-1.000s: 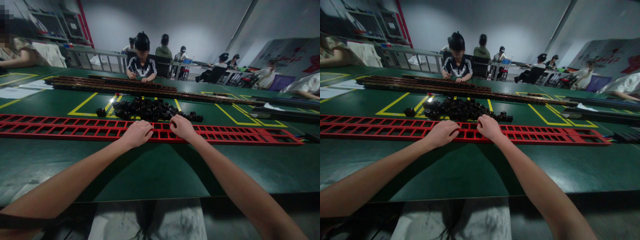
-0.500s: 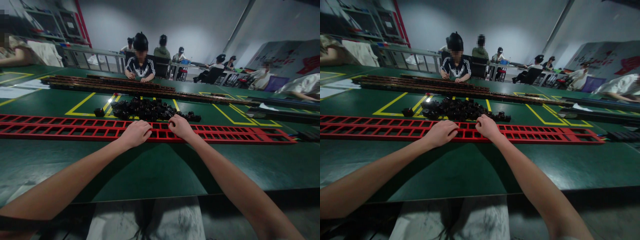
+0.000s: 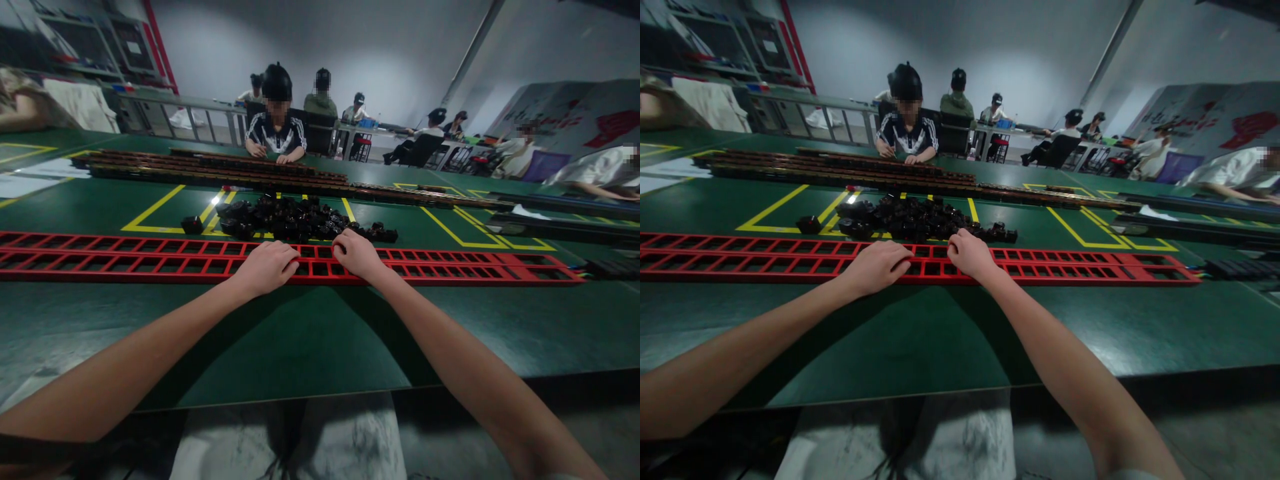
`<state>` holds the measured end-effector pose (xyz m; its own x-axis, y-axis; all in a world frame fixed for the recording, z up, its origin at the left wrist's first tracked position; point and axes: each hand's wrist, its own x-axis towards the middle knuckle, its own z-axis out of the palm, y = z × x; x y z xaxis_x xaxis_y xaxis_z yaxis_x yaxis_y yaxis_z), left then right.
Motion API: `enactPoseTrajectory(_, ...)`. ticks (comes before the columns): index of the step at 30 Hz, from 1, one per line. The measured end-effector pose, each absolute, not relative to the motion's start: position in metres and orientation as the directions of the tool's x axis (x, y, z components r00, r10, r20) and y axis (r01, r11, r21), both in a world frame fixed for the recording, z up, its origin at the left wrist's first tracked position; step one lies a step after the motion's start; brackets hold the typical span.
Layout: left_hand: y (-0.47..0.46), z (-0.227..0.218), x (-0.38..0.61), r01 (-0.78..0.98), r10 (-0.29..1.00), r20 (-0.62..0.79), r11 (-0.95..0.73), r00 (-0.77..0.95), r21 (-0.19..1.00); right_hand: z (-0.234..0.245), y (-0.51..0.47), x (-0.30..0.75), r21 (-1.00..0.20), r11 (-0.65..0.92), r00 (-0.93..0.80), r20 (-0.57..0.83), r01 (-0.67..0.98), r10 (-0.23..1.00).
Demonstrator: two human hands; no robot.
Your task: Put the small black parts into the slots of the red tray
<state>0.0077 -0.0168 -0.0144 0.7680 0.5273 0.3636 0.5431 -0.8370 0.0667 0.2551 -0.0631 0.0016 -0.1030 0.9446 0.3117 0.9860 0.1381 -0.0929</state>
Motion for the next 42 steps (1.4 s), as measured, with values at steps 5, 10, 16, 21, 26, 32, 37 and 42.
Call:
enactPoseTrajectory(5, -0.0163, -0.0142, 0.0068, 0.535, 0.52, 0.352, -0.842, 0.778, 0.061, 0.0016, -0.0655, 0.2537, -0.067, 0.13, -0.103, 0.305, 0.989, 0.947)
enactPoseTrajectory(10, -0.0148, -0.015, 0.0072, 0.531, 0.518, 0.339, -0.845, 0.786, 0.06, 0.0006, -0.0653, 0.2542, -0.063, 0.135, -0.109, 0.311, 0.989, 0.944)
enactPoseTrajectory(16, -0.0142, -0.0139, 0.0059, 0.495, 0.491, 0.304, -0.866, 0.816, 0.071, -0.0014, -0.0643, 0.2549, -0.075, 0.152, -0.119, 0.334, 0.985, 0.935)
enactPoseTrajectory(21, -0.0153, -0.0118, 0.0044, 0.436, 0.439, 0.268, -0.897, 0.857, 0.077, -0.0033, -0.0625, 0.2563, -0.063, 0.178, -0.145, 0.355, 0.982, 0.923)
enactPoseTrajectory(26, -0.0147, -0.0109, 0.0044, 0.422, 0.432, 0.251, -0.902, 0.866, 0.097, -0.004, -0.0607, 0.2576, -0.046, 0.192, -0.162, 0.363, 0.98, 0.918)
enactPoseTrajectory(32, -0.0128, -0.0126, 0.0044, 0.41, 0.413, 0.25, -0.91, 0.876, 0.065, -0.0037, -0.0605, 0.2567, -0.044, 0.173, -0.148, 0.346, 0.984, 0.927)
enactPoseTrajectory(37, -0.0131, -0.0132, 0.0047, 0.411, 0.412, 0.257, -0.91, 0.874, 0.061, -0.0029, -0.0608, 0.2564, -0.048, 0.173, -0.148, 0.332, 0.984, 0.932)
enactPoseTrajectory(42, -0.0131, -0.0141, 0.0051, 0.41, 0.414, 0.272, -0.909, 0.869, 0.072, -0.0033, -0.0605, 0.2567, -0.048, 0.169, -0.145, 0.323, 0.985, 0.935)
